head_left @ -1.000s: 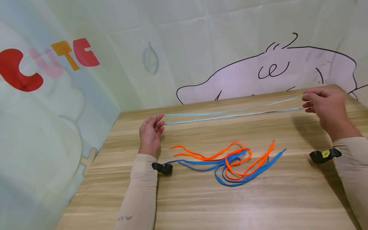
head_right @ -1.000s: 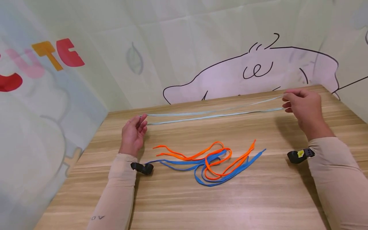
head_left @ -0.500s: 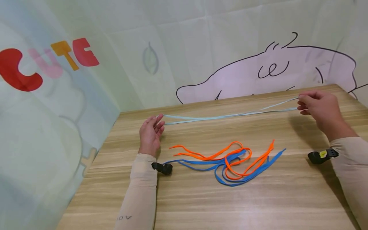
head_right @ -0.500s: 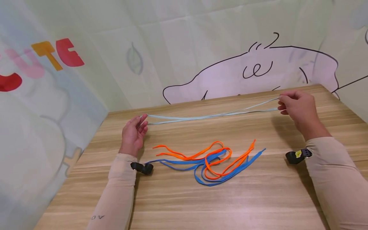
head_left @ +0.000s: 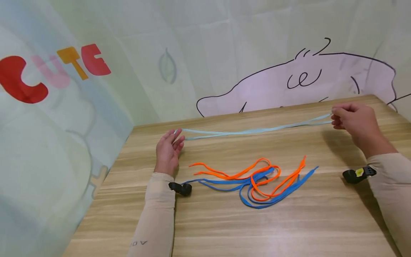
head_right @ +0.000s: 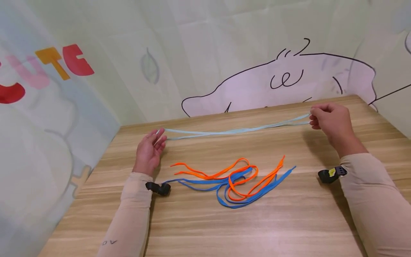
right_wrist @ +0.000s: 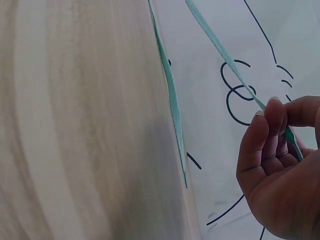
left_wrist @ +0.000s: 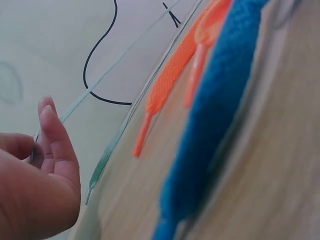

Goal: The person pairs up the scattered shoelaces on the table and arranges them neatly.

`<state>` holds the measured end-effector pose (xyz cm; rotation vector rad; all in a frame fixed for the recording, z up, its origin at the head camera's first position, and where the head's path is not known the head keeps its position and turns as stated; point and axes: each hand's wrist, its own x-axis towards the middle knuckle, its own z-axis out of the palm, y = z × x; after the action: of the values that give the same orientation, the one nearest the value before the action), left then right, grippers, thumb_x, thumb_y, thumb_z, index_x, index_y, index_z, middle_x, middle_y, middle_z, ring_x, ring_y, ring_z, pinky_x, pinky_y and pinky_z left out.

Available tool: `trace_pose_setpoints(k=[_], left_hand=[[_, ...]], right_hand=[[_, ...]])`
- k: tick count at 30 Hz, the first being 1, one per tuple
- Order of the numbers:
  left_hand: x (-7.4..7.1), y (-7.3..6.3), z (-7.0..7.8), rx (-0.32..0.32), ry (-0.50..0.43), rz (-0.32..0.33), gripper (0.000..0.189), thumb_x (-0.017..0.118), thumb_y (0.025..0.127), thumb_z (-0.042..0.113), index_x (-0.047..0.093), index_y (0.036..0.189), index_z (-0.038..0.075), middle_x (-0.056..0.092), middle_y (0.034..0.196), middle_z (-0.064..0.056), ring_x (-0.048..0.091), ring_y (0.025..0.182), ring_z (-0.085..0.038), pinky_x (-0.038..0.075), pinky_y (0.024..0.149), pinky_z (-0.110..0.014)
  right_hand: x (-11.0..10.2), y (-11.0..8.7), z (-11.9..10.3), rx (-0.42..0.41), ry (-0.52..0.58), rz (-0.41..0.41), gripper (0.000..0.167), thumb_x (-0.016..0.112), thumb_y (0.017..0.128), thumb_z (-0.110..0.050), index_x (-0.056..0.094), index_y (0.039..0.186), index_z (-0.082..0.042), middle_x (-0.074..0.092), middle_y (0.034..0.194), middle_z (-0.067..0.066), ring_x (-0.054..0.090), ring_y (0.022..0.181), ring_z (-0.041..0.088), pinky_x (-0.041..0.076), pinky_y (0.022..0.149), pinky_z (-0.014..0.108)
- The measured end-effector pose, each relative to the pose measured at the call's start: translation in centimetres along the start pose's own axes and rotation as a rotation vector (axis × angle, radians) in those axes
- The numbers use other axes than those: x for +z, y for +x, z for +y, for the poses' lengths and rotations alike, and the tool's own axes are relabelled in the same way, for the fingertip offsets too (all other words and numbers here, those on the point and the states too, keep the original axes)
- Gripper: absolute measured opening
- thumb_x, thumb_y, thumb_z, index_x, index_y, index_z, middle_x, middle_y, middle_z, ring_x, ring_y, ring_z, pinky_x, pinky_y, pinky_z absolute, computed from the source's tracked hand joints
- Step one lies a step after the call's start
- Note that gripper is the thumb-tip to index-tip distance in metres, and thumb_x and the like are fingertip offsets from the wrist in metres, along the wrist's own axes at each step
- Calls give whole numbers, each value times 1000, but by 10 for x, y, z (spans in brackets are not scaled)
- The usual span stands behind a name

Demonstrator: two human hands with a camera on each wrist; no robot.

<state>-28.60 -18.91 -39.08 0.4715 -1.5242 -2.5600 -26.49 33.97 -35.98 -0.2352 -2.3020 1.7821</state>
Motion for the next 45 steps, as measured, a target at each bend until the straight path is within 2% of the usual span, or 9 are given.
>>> trace_pose_setpoints(k=[3, 6, 13, 17, 22, 27, 38, 42, 45], left_hand=[[-2, 0, -2, -18, 7, -2, 39, 43, 108, 15, 43, 147, 7, 62, 135, -6, 68, 90, -15, 54, 70, -20], [-4, 0, -4, -23, 18, -4, 41, 42, 109, 15, 40, 149, 7, 61, 136, -6, 68, 91, -15, 54, 71, -20], [-6, 0, -5, -22, 25, -11, 42, 46, 108, 17, 43, 148, 8, 62, 134, -4, 68, 95, -16, 55, 71, -21], [-6, 1, -4, -35, 29, -17, 43, 49, 107, 16, 43, 148, 8, 62, 135, -3, 68, 99, -17, 56, 72, -22], [-5, 1, -4, -47, 64, -23, 43, 49, 107, 17, 44, 149, 9, 61, 136, -2, 67, 104, -18, 56, 76, -22], [-5, 1, -3, -69, 70, -29, 41, 47, 107, 17, 47, 148, 10, 59, 139, -4, 67, 105, -18, 55, 78, -22], [-6, 2, -2, -107, -6, -28, 47, 51, 106, 20, 42, 151, 7, 54, 145, -11, 70, 94, -15, 56, 73, -22], [-5, 2, -2, -112, -12, -23, 47, 51, 106, 20, 42, 150, 6, 54, 145, -12, 70, 93, -16, 56, 73, -22], [-6, 3, -3, -117, -14, -15, 46, 50, 106, 19, 42, 150, 5, 53, 146, -13, 70, 92, -15, 56, 74, -22]], right_hand=[[0, -1, 2, -4, 19, -11, 9, 61, 100, -26, 68, 97, -23, 68, 78, -14, 66, 70, 3, 57, 64, 21], [2, -2, 3, -10, 26, -36, 12, 58, 102, -25, 68, 103, -19, 71, 82, -16, 68, 73, 3, 57, 66, 21], [4, -1, 0, 32, -7, -99, 44, 49, 106, -34, 55, 135, -2, 71, 90, -23, 70, 80, 4, 58, 71, 23], [3, 0, -1, 39, -8, -151, 57, 47, 106, -36, 44, 145, 6, 70, 94, -25, 71, 83, 5, 58, 73, 23], [3, 2, 0, 29, -8, -223, 62, 44, 107, -36, 36, 148, 9, 68, 96, -26, 71, 85, 4, 57, 74, 23], [2, 2, 3, 40, -50, -237, 63, 43, 107, -37, 35, 148, 10, 67, 94, -27, 71, 85, 2, 57, 74, 23], [1, 6, 8, 67, -109, -253, 69, 41, 107, -38, 28, 148, 16, 65, 89, -26, 69, 82, -2, 58, 75, 24], [0, 7, 10, 75, -112, -280, 70, 43, 107, -37, 26, 149, 16, 66, 91, -24, 69, 82, -1, 58, 76, 25], [0, 7, 12, 86, -125, -296, 70, 42, 107, -36, 24, 149, 17, 67, 99, -17, 69, 82, -2, 58, 77, 26]])
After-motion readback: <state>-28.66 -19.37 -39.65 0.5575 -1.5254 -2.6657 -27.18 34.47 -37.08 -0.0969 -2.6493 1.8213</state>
